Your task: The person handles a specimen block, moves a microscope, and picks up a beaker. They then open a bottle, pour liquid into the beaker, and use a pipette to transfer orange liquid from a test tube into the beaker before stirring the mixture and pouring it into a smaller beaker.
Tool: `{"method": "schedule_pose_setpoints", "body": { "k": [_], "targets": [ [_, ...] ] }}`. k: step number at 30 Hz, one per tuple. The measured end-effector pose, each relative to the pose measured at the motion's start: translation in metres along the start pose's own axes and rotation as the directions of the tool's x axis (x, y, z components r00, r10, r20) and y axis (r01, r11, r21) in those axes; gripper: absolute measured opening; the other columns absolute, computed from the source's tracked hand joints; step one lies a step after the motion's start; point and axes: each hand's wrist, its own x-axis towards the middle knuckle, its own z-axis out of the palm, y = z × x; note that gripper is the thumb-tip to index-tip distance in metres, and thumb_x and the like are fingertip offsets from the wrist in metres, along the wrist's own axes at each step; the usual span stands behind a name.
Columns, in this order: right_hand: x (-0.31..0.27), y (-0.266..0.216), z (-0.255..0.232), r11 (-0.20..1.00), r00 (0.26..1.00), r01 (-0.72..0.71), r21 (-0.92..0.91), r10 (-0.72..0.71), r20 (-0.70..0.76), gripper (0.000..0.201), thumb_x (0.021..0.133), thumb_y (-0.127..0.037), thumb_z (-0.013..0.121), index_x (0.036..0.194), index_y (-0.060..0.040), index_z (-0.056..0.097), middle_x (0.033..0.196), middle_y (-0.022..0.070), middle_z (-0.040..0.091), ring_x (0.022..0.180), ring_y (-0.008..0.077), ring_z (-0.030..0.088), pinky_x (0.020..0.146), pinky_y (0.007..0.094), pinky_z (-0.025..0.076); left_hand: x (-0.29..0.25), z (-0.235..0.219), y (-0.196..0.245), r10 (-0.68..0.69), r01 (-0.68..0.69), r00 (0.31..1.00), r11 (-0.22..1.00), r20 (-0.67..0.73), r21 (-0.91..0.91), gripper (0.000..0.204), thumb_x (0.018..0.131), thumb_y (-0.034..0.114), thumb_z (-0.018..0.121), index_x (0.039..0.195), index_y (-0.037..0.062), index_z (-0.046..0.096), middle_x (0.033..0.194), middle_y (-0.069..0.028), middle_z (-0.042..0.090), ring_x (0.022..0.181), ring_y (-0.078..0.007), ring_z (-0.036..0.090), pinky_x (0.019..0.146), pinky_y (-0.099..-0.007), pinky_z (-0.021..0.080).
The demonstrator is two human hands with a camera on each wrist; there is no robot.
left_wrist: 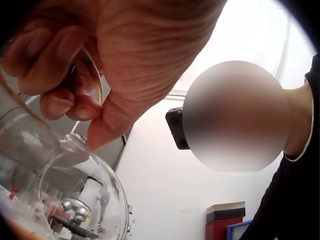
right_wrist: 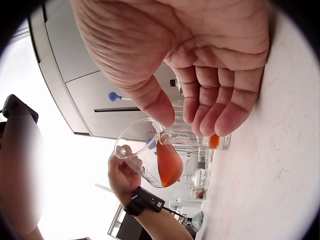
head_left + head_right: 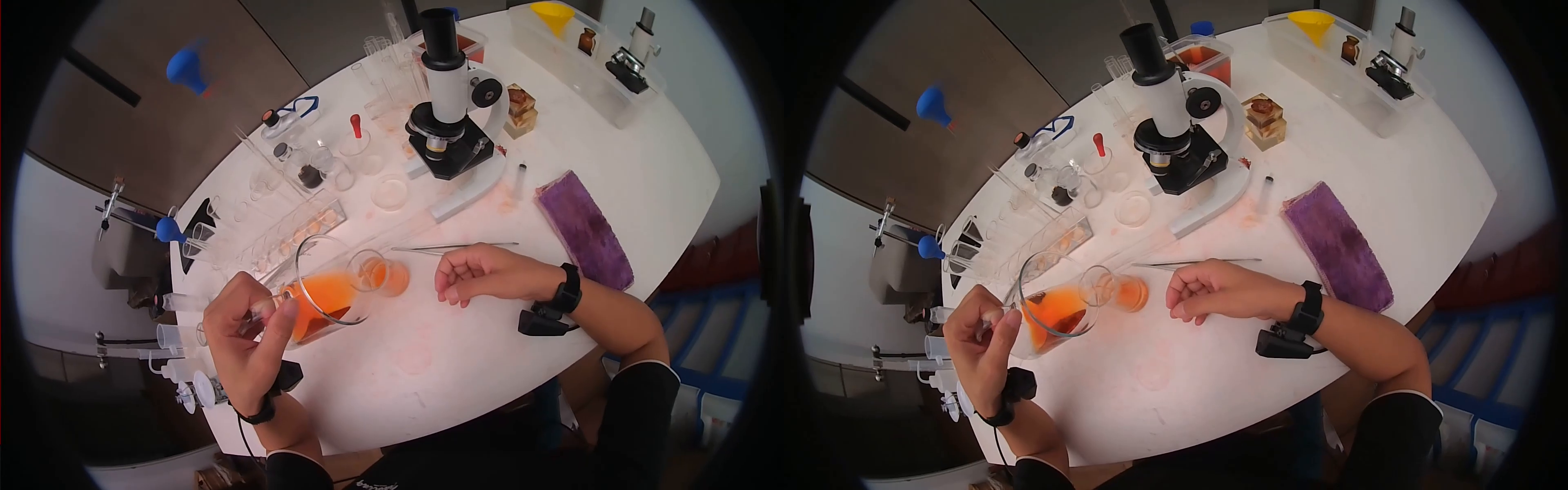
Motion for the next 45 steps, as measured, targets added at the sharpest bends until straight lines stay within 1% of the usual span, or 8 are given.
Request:
{"method": "schedule_pose_setpoints", "body": {
  "k": [2, 8, 11, 14, 17, 26, 32, 45],
  "targets": [
    [-0.001, -0.003, 0.0, 1.0, 1.0, -0.007, -0.001, 0.007, -0.002, 0.018, 0.092, -0.016, 0.066, 0.102, -0.0025, 0.062, 0.088, 0.0005, 0.063, 0.08, 0.0069, 0.06, 0.074, 0.0232, 0.051, 0.001, -0.002, -0.007, 0.037, -0.037, 0.999, 0.999, -0.001, 0.0, 0.032, 0.079, 0.009, 0.073, 0.064, 0.0043, 0.045, 0.067, 0.0016, 0.046, 0.058, -0.0043, 0.035, 0.051, -0.0212, 0.023],
    [0.0, 0.0, 0.0, 1.0, 1.0, 0.009, 0.015, -0.009, 0.0, 0.016, 0.091, -0.014, 0.066, 0.101, -0.0019, 0.062, 0.088, 0.0009, 0.064, 0.079, 0.007, 0.06, 0.072, 0.0229, 0.051, 0.002, -0.002, -0.006, 0.012, -0.012, 1.0, 1.0, 0.0, -0.015, 0.033, 0.081, 0.009, 0.073, 0.065, 0.0044, 0.045, 0.068, 0.0024, 0.044, 0.059, -0.0042, 0.033, 0.052, -0.0205, 0.023],
    [0.0, 0.0, -0.003, 1.0, 1.0, -0.007, -0.001, 0.007, 0.022, 0.017, 0.092, -0.015, 0.065, 0.103, -0.0031, 0.061, 0.098, 0.0026, 0.065, 0.085, 0.0092, 0.062, 0.076, 0.0234, 0.05, 0.002, -0.005, -0.007, 0.035, -0.035, 0.999, 0.999, 0.002, -0.026, 0.032, 0.081, 0.008, 0.073, 0.066, 0.0047, 0.045, 0.069, 0.0026, 0.044, 0.059, -0.0042, 0.033, 0.052, -0.0207, 0.023],
    [0.0, 0.0, -0.001, 1.0, 1.0, 0.005, 0.018, -0.005, -0.005, 0.016, 0.09, -0.014, 0.066, 0.101, -0.0017, 0.062, 0.088, 0.0009, 0.064, 0.079, 0.0069, 0.06, 0.072, 0.0229, 0.051, 0.002, -0.006, -0.005, 0.036, -0.036, 0.999, 0.999, 0.003, -0.02, 0.032, 0.081, 0.008, 0.074, 0.066, 0.005, 0.046, 0.068, 0.0026, 0.044, 0.059, -0.004, 0.033, 0.052, -0.0207, 0.022],
    [-0.001, -0.002, 0.0, 1.0, 1.0, 0.011, 0.015, -0.011, -0.009, 0.016, 0.09, -0.013, 0.066, 0.101, -0.0017, 0.063, 0.088, 0.0007, 0.064, 0.08, 0.0067, 0.06, 0.073, 0.0228, 0.051, 0.001, -0.007, -0.002, 0.02, -0.02, 1.0, 1.0, 0.004, -0.013, 0.032, 0.081, 0.009, 0.074, 0.066, 0.0051, 0.046, 0.068, 0.0025, 0.044, 0.059, -0.004, 0.033, 0.052, -0.0209, 0.022],
    [-0.001, 0.001, 0.0, 1.0, 1.0, 0.024, 0.016, -0.023, -0.007, 0.015, 0.091, -0.014, 0.064, 0.101, -0.002, 0.063, 0.088, 0.0009, 0.065, 0.08, 0.0067, 0.061, 0.073, 0.0231, 0.052, 0.0, -0.005, 0.005, 0.06, -0.06, 0.998, 0.998, 0.005, 0.023, 0.032, 0.081, 0.01, 0.074, 0.066, 0.0052, 0.046, 0.067, 0.0027, 0.044, 0.058, -0.0039, 0.032, 0.052, -0.0212, 0.022],
    [0.0, 0.004, 0.0, 1.0, 1.0, 0.028, -0.011, -0.028, 0.0, 0.016, 0.091, -0.014, 0.064, 0.101, -0.0016, 0.062, 0.087, 0.0022, 0.065, 0.08, 0.0082, 0.062, 0.073, 0.0243, 0.052, -0.002, -0.002, 0.013, 0.033, -0.033, 0.999, 0.999, -0.006, 0.011, 0.034, 0.082, 0.012, 0.075, 0.066, 0.0058, 0.045, 0.066, 0.0039, 0.043, 0.057, -0.0031, 0.031, 0.052, -0.0207, 0.021],
    [0.0, 0.005, 0.0, 1.0, 1.0, 0.015, -0.025, -0.015, -0.006, 0.018, 0.09, -0.017, 0.065, 0.101, -0.0025, 0.062, 0.088, 0.0026, 0.065, 0.081, 0.0088, 0.062, 0.073, 0.0244, 0.052, -0.004, 0.0, 0.016, 0.042, -0.042, 0.999, 0.999, -0.012, 0.016, 0.033, 0.083, 0.012, 0.075, 0.068, 0.0066, 0.045, 0.065, 0.0057, 0.041, 0.057, -0.0019, 0.029, 0.052, -0.0201, 0.02]
  ]
}}
